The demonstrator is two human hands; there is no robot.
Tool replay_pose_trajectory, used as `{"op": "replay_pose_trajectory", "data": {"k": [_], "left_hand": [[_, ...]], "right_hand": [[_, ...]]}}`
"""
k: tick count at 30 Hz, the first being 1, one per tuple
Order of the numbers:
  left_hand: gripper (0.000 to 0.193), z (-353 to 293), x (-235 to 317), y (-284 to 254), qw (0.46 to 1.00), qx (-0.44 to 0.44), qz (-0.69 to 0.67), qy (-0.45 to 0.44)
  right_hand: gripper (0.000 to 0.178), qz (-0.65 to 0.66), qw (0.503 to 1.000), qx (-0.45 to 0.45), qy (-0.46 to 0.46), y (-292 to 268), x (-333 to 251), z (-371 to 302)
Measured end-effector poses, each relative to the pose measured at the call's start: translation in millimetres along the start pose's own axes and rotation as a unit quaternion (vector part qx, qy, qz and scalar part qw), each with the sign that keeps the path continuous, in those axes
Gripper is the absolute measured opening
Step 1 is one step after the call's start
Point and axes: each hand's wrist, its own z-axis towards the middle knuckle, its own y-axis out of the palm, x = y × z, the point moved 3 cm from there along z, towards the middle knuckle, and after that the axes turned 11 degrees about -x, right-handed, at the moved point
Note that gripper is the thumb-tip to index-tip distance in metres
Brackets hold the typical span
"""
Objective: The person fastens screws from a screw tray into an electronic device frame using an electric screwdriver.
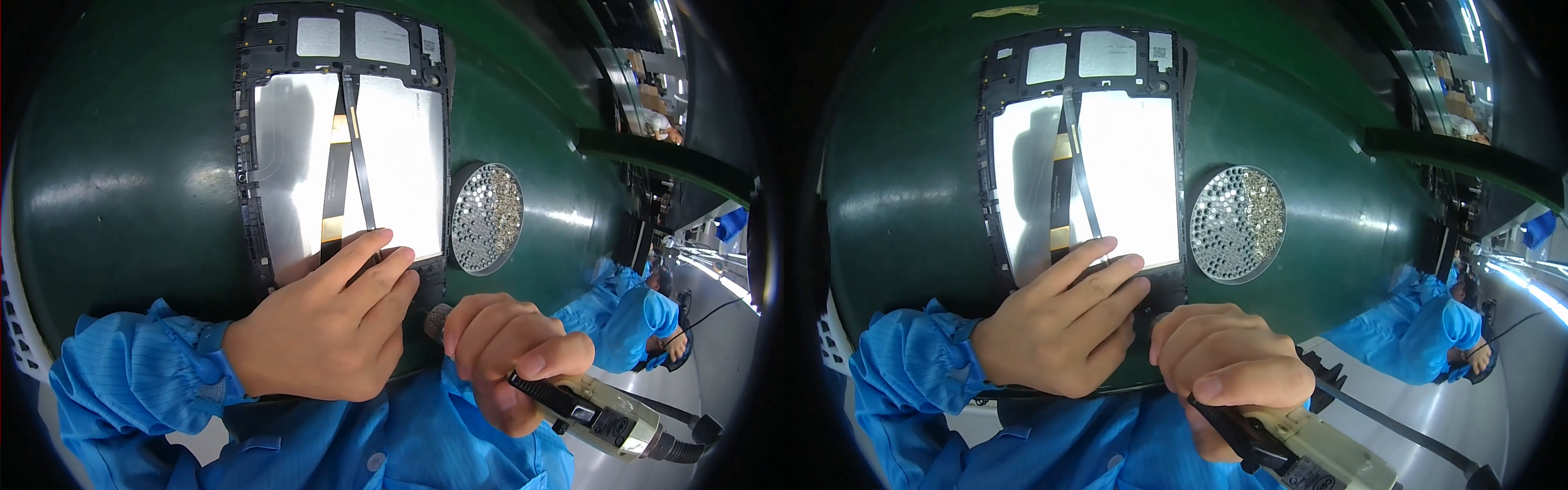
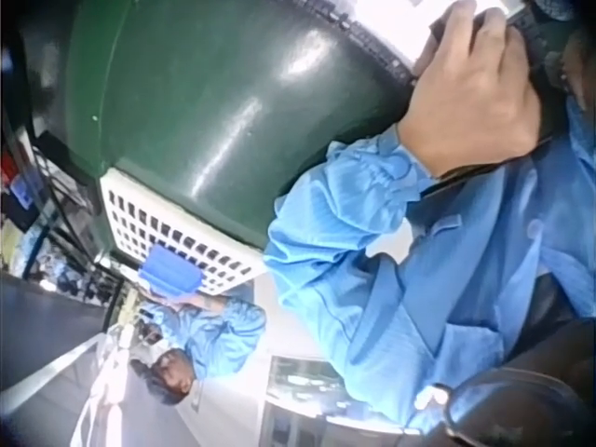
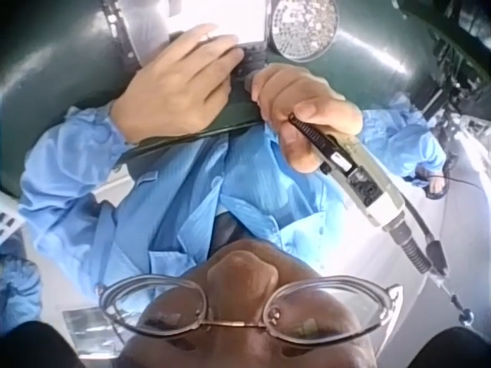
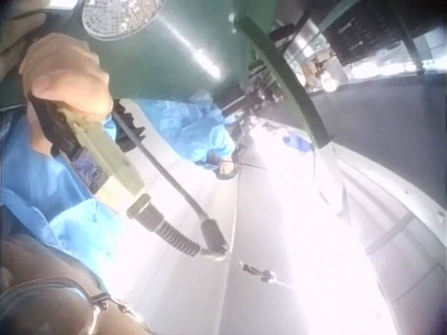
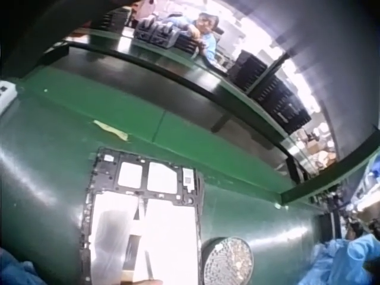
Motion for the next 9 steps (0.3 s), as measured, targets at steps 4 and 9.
{"op": "replay_pose_trajectory", "data": {"k": [4, 9], "left_hand": [[0.012, -2.4, -0.9, 1.0, 1.0, 0.019, -0.002, -0.005], [0.009, 0.2, -4.8, -4.5, 1.0, -0.015, -0.005, 0.0]], "right_hand": [[0.034, -0.003, 1.0, 0.006, 0.018, 3.7, 0.1, 4.2], [0.029, -0.051, 0.998, -0.025, 0.023, 1.5, 4.9, 5.4]]}}
